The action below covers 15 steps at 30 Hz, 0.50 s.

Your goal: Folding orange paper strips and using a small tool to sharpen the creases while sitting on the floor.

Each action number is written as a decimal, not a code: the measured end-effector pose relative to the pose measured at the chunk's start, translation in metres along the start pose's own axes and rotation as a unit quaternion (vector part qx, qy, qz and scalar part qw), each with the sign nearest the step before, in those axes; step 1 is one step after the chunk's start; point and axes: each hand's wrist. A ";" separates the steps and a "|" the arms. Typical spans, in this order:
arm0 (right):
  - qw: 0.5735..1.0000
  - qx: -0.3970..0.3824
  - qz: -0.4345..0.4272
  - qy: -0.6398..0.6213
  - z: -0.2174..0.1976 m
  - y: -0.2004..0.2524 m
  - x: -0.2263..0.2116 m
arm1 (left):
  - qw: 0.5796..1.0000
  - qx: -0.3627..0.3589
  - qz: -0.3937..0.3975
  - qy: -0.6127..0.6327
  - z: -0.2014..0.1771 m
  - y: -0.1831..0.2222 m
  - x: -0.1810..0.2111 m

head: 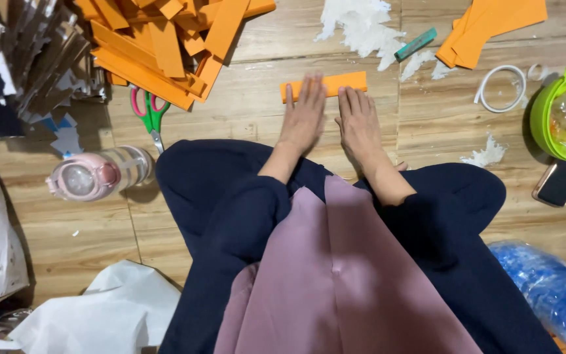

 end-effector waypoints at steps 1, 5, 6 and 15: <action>1.000 -0.017 0.005 0.003 -0.002 0.000 -0.001 | 0.995 0.102 -0.007 -0.005 0.004 -0.001 -0.012; 0.999 -0.042 0.005 0.020 0.002 0.000 0.002 | 0.976 0.205 -0.060 0.028 0.003 0.000 -0.053; 0.999 -0.042 0.004 0.018 0.002 0.002 0.000 | 0.977 0.205 -0.061 0.027 0.007 0.001 -0.055; 0.997 -0.070 0.020 0.013 0.004 0.002 0.003 | 0.972 0.117 -0.141 0.148 0.002 -0.009 -0.059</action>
Point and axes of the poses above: each hand's wrist, its own y-axis away from the middle knuckle, its own z-axis out of the palm, x = y × z
